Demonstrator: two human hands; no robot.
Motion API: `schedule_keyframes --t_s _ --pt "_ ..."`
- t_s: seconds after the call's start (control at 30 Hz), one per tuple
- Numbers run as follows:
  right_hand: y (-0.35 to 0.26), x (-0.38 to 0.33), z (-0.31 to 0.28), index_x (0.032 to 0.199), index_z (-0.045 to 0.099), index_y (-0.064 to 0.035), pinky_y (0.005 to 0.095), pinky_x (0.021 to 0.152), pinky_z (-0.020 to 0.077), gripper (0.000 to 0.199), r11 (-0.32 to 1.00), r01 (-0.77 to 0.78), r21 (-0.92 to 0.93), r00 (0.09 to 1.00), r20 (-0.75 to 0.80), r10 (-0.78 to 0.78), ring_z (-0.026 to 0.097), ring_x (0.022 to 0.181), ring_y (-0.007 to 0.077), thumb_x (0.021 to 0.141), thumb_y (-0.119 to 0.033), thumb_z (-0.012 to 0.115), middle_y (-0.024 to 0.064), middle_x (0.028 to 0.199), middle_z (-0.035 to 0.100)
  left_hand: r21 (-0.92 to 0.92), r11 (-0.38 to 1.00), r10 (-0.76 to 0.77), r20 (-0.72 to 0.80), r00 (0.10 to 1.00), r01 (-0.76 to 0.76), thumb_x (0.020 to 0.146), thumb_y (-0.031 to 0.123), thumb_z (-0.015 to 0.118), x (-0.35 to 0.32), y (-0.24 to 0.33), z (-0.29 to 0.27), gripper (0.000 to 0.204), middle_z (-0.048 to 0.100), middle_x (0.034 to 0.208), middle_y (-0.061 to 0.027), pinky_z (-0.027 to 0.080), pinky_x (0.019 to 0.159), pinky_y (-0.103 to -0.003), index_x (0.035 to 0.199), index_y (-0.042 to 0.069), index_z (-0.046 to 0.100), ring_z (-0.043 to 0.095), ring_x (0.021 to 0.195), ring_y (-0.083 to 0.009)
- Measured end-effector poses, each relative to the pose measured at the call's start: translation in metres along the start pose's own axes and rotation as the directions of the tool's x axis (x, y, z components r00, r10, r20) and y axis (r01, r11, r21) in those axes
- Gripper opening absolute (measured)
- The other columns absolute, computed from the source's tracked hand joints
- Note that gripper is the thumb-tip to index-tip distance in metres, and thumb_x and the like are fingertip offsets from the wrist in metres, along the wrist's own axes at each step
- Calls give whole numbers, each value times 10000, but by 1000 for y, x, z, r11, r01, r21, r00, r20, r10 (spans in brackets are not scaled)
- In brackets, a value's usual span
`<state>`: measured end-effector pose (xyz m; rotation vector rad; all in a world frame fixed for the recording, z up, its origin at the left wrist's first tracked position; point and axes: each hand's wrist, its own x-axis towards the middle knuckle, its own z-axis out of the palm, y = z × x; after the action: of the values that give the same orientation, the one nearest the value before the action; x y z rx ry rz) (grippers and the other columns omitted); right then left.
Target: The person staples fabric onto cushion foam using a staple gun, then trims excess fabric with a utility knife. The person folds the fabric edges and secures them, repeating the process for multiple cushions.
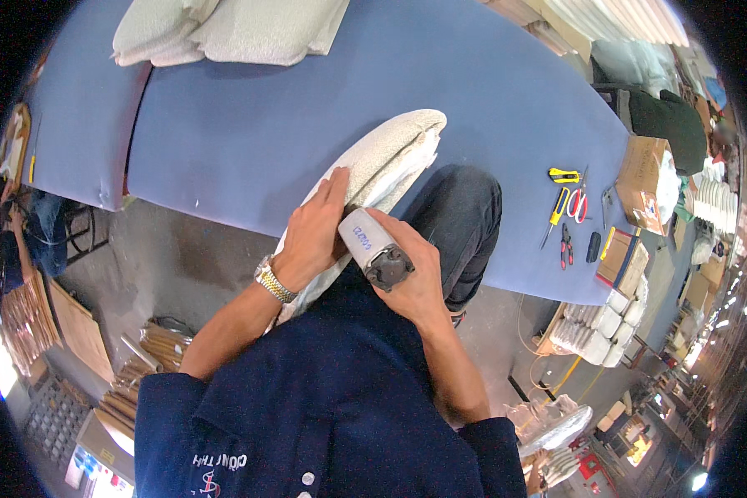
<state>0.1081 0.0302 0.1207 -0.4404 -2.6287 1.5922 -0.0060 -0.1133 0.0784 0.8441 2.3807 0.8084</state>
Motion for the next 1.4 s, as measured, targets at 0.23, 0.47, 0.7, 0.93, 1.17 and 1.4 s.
schedule_keyframes --t_s 0.23,0.47,0.7,0.93,1.17,1.4 --pt "17 16 -31 1312 639 0 350 961 541 550 997 -74 -9 987 -140 72 723 1109 266 789 -61 800 184 1180 732 -87 965 234 -129 964 -246 751 77 792 46 18 17 855 513 1452 -319 573 939 -490 1487 -38 371 584 1249 -474" --pt "30 16 -42 1310 629 26 324 968 521 500 986 -150 76 978 -137 160 701 1085 198 845 -77 781 143 1176 736 -763 641 174 246 954 80 1086 343 535 67 -41 4 592 445 1594 -155 339 1206 -374 1584 54 395 422 1466 -270" --pt "25 31 -43 1318 621 23 318 968 515 505 979 -179 98 980 -75 187 691 1081 191 840 -52 764 136 1178 728 -630 770 95 265 960 98 1069 564 434 44 -44 27 804 213 1694 -226 172 1273 -409 1634 32 221 144 1590 -337" --pt "29 27 -45 1327 619 20 316 980 511 515 980 -183 74 979 -74 189 684 1101 184 838 -54 763 137 1186 722 -233 972 23 151 988 13 949 373 700 29 -9 25 921 259 1637 -321 315 1227 -478 1612 1 180 279 1524 -441" --pt "26 18 -43 1333 628 1 337 948 546 525 991 -129 22 990 -52 130 726 1105 224 836 -82 773 172 1205 728 -176 984 -11 105 994 30 932 262 720 26 -3 23 870 366 1567 -347 410 1162 -488 1571 -47 216 378 1460 -474" --pt "27 17 -46 1319 634 -5 337 925 556 515 996 -86 -22 996 29 87 736 1082 230 821 -56 755 167 1192 729 -132 989 -43 114 992 58 924 266 729 21 3 21 873 391 1547 -349 461 1118 -493 1568 -45 230 420 1428 -482"
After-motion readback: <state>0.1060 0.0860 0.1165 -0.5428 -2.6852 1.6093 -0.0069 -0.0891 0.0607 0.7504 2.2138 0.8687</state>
